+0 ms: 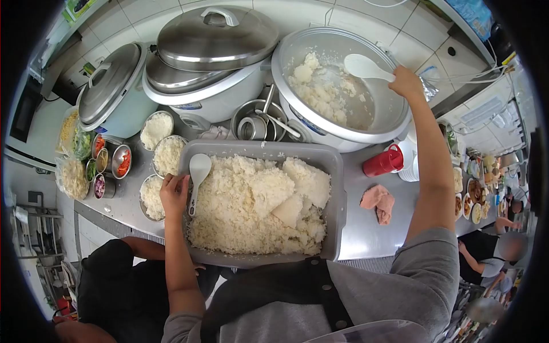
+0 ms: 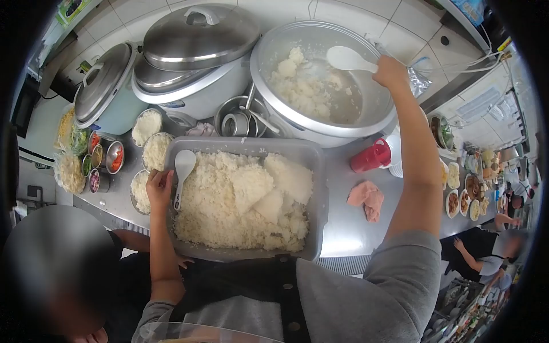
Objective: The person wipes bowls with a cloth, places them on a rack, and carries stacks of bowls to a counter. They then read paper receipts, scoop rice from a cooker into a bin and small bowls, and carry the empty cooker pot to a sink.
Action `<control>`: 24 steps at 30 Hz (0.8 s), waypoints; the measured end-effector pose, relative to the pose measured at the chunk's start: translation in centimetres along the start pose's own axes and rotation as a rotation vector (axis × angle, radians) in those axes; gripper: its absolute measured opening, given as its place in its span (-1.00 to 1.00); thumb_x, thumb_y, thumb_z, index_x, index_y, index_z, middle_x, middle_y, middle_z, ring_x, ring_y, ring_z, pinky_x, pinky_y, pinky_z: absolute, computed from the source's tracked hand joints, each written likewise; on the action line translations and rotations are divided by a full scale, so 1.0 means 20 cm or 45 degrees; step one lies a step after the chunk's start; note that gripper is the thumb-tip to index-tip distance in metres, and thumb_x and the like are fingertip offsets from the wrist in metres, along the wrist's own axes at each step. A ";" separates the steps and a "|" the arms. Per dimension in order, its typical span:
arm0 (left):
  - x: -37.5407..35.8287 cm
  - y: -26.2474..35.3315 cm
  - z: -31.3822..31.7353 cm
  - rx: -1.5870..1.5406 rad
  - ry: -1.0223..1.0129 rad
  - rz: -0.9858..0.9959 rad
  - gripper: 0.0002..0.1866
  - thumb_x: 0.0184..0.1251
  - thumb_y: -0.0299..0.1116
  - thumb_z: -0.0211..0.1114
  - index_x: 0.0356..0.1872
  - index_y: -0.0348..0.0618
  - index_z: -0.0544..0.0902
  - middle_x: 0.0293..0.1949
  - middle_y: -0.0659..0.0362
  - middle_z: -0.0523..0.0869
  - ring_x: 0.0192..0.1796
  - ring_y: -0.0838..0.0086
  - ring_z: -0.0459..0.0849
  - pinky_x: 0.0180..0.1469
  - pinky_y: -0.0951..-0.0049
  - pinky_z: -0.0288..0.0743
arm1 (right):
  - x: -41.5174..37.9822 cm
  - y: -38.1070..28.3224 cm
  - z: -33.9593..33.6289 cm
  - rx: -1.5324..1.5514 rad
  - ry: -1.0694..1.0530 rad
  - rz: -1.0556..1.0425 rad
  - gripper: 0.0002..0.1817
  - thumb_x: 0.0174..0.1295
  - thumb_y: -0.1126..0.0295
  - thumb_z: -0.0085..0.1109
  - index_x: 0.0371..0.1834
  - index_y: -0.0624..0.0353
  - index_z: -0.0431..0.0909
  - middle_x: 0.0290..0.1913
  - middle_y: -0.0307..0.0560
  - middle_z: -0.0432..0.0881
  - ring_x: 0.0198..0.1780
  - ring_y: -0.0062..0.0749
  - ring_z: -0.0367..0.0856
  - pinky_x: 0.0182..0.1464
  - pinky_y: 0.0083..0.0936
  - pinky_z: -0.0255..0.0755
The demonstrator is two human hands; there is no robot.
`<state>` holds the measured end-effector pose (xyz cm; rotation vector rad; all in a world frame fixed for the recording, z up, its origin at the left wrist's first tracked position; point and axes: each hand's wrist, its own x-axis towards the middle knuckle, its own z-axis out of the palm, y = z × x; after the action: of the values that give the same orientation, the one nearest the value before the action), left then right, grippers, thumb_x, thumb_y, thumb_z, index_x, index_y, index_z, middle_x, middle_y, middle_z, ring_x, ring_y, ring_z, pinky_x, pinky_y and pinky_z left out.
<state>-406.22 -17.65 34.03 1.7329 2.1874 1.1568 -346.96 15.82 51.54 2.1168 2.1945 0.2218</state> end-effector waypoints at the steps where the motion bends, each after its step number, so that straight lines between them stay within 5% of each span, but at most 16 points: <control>1: 0.03 0.05 0.00 0.009 0.012 0.000 -0.88 0.24 -0.42 0.43 -0.32 -0.26 0.75 -0.48 0.13 0.51 -0.50 0.37 0.53 -0.41 0.41 0.41 | 0.00 0.05 0.05 -0.002 0.109 0.100 -0.41 -0.07 0.05 0.45 0.01 0.15 0.64 -0.01 0.15 0.70 0.06 0.04 0.67 0.07 -0.14 0.55; 6: 0.25 0.40 0.14 -0.184 -0.036 0.143 -0.83 0.27 -0.38 0.42 -0.27 -0.31 0.75 -0.42 0.07 0.62 -0.43 0.32 0.58 -0.32 0.39 0.44 | -0.13 0.20 0.12 0.123 0.285 0.293 -0.41 -0.08 0.03 0.47 -0.04 0.20 0.66 -0.03 0.16 0.71 0.05 0.07 0.67 0.06 -0.11 0.55; 8: 0.38 0.58 0.28 -0.286 -0.089 0.169 -0.78 0.28 -0.31 0.41 -0.24 -0.29 0.76 -0.38 0.03 0.69 -0.34 0.29 0.64 -0.25 0.36 0.49 | -0.10 0.34 0.24 0.182 0.192 0.259 -0.42 -0.05 0.06 0.47 -0.22 0.45 0.65 -0.22 0.26 0.72 -0.15 -0.01 0.75 -0.11 -0.16 0.56; 10: 0.53 0.72 0.48 -0.492 -0.085 0.290 -0.75 0.37 -0.27 0.36 -0.20 -0.31 0.73 -0.43 0.18 0.61 -0.41 0.52 0.57 -0.40 0.54 0.42 | -0.10 0.42 0.36 0.411 0.223 0.251 -0.41 -0.07 0.08 0.48 -0.22 0.49 0.64 -0.28 0.22 0.72 -0.24 -0.08 0.74 -0.19 -0.23 0.54; 14: 0.82 0.95 0.85 -0.763 -0.462 -0.212 -0.51 0.33 0.00 0.35 -0.18 -0.37 0.71 -0.56 0.22 0.63 -0.50 0.51 0.58 -0.43 0.51 0.44 | -0.10 0.44 0.46 0.986 0.138 0.393 -0.38 -0.12 0.09 0.50 -0.19 0.50 0.67 -0.32 0.14 0.73 -0.32 -0.20 0.72 -0.30 -0.36 0.51; 16: 0.91 1.03 0.93 -0.835 -0.557 -0.425 -0.36 0.22 0.17 0.34 -0.41 -0.43 0.70 -0.57 -0.04 0.69 -0.44 0.32 0.72 -0.30 0.30 0.57 | -0.10 0.46 0.48 0.983 0.103 0.364 -0.42 -0.11 0.11 0.49 -0.21 0.49 0.68 -0.34 0.10 0.73 -0.33 -0.25 0.70 -0.30 -0.36 0.50; 19: 0.98 1.06 1.03 -0.675 -0.328 -0.250 -0.42 0.21 0.08 0.34 -0.47 -0.42 0.69 -0.60 -0.01 0.67 -0.41 0.28 0.74 -0.28 0.29 0.58 | -0.08 0.50 0.43 0.964 0.152 0.359 -0.48 -0.08 0.14 0.48 -0.25 0.45 0.68 -0.39 -0.01 0.70 -0.39 -0.36 0.64 -0.35 -0.39 0.44; 24: 1.06 1.12 1.04 -1.005 -0.366 -0.438 -0.54 0.19 -0.09 0.37 -0.42 -0.45 0.69 -0.53 0.04 0.67 -0.45 0.31 0.67 -0.34 0.30 0.51 | -0.13 0.48 0.09 1.036 0.299 0.418 -0.47 0.01 0.08 0.46 -0.21 0.42 0.68 -0.38 -0.09 0.68 -0.37 -0.41 0.60 -0.28 -0.41 0.44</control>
<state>-384.86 12.18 40.83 1.0567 1.4693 1.3176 -337.06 13.64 51.31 2.9964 2.2889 -0.5303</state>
